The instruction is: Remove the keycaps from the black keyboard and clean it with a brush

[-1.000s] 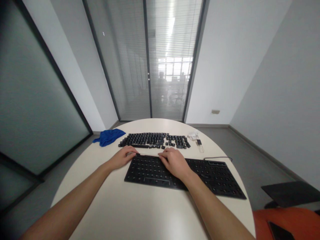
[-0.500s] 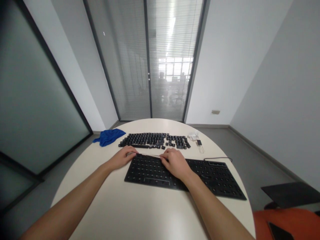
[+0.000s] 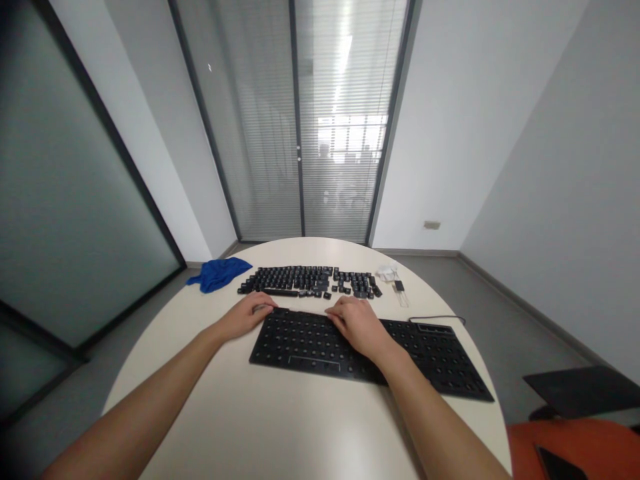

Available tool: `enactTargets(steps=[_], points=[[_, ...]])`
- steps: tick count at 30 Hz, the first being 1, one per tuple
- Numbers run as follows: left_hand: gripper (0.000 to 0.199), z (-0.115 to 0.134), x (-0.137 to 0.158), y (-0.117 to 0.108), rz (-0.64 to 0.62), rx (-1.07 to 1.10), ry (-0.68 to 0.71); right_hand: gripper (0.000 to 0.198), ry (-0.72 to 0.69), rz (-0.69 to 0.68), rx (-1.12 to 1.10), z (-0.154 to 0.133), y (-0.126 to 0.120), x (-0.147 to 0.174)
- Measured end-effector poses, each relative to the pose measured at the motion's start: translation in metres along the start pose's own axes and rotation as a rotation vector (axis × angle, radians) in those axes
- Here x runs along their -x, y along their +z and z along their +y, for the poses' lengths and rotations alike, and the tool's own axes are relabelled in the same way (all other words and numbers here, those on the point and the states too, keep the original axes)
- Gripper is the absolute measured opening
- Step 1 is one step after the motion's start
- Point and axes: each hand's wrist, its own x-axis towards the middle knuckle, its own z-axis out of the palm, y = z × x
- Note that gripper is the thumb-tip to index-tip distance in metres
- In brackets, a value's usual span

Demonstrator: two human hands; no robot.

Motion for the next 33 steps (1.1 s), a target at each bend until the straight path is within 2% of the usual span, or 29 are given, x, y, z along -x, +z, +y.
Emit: enactTargets(steps=[5,13,24,33], points=[[0.025,0.002,0.000,-0.001,-0.006,0.000,0.006,0.026,-0.007,0.003,-0.030,0.005,-0.002,0.000],[0.025,0.002,0.000,0.000,0.006,-0.009,0.011,0.026,-0.001,0.018,-0.056,-0.017,0.007,-0.001],[0.025,0.003,-0.001,0.002,0.008,-0.001,0.018,0.026,0.020,0.057,-0.032,-0.012,0.009,-0.001],[0.024,0.004,-0.002,0.002,-0.003,-0.010,0.016,0.027,0.018,0.016,0.001,-0.013,0.008,0.000]])
